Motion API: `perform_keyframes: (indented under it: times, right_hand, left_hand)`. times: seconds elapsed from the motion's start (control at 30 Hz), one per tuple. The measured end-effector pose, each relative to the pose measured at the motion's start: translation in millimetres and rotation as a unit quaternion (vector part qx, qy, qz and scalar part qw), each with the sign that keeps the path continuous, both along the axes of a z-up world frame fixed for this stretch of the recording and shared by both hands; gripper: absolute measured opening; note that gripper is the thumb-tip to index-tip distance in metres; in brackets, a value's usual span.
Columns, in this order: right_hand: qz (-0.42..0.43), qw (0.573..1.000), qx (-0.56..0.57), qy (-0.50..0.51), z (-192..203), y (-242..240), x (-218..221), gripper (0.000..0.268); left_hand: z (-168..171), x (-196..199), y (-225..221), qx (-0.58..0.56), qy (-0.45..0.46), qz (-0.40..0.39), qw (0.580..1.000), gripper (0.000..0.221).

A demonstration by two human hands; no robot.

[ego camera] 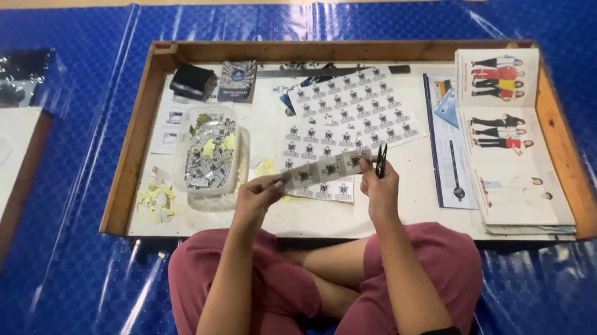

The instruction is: Cutting individual stickers from a printed sheet using small scissors

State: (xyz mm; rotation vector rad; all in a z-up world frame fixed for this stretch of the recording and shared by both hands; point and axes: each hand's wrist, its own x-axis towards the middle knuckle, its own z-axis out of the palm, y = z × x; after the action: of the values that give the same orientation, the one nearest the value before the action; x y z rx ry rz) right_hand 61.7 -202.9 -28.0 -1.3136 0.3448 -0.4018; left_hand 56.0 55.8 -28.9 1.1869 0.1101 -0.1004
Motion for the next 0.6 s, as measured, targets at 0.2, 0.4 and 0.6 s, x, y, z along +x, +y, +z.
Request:
perform_keyframes:
  times: [0.2, 0.4, 0.6]
  right_hand:
    - [-0.016, 0.997, -0.071, -0.007, 22.8, 16.7, -17.5, 0.014]
    - [-0.040, 0.999, 0.021, -0.030, 15.7, 19.6, -12.2, 0.016]
    - [0.029, 0.955, -0.285, -0.082, 48.7, 36.5, -41.1, 0.016]
  left_hand:
    - [-47.9, 26.0, 21.5, 0.036, -0.029, 0.085, 0.995, 0.030]
    - [-35.1, 21.7, 6.0, 0.027, -0.067, 0.119, 0.990, 0.022]
    - [68.0, -45.5, -15.1, 0.393, -0.322, 0.039, 0.861, 0.078]
